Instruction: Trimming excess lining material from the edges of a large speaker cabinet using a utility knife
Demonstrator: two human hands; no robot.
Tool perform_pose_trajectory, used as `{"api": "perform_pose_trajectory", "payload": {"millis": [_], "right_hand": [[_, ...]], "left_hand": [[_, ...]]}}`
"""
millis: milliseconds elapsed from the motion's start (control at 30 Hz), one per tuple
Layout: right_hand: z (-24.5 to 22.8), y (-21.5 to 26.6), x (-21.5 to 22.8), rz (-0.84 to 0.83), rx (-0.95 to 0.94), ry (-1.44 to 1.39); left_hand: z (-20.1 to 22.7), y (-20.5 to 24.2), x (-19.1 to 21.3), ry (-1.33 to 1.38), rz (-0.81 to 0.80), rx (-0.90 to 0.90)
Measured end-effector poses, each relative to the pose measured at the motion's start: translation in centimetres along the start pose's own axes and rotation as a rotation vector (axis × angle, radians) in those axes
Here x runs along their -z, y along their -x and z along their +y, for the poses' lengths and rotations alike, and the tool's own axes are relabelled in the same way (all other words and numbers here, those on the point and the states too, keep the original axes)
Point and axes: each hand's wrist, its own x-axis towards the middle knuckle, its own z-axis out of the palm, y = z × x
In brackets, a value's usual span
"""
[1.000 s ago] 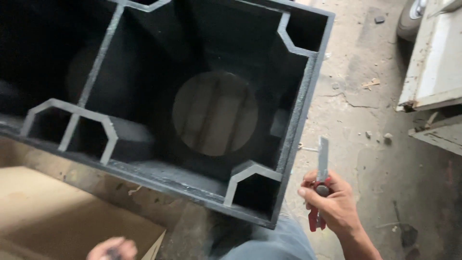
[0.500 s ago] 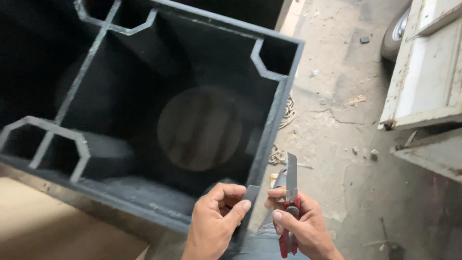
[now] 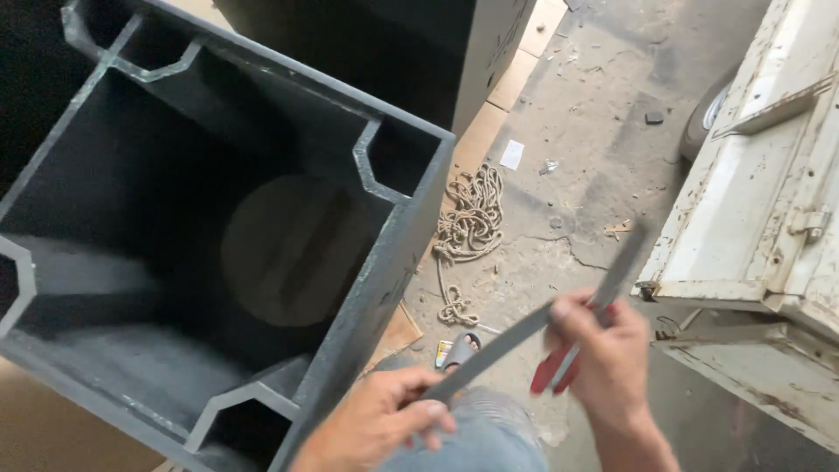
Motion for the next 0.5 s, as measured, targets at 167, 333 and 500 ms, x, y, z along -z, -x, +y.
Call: {"api": "perform_pose_trajectory", "payload": {"millis": [167,333,500], "right_hand": [[0.2,-7.2,2.4,0.031,0.074,-0.186],[-1.1,-9.1,0.8,0.134,-0.199,-0.069],[10.7,-13.6,5.1,-0.166,-0.163,0.121]], "left_hand": [[1.1,-2.3,1.4,0.337,0.344,0.150],[2.0,-6.9,2.0,0.514,0.892,-0.391],[3.1,-12.6,4.7,0.696,1.042,-0.509]]}}
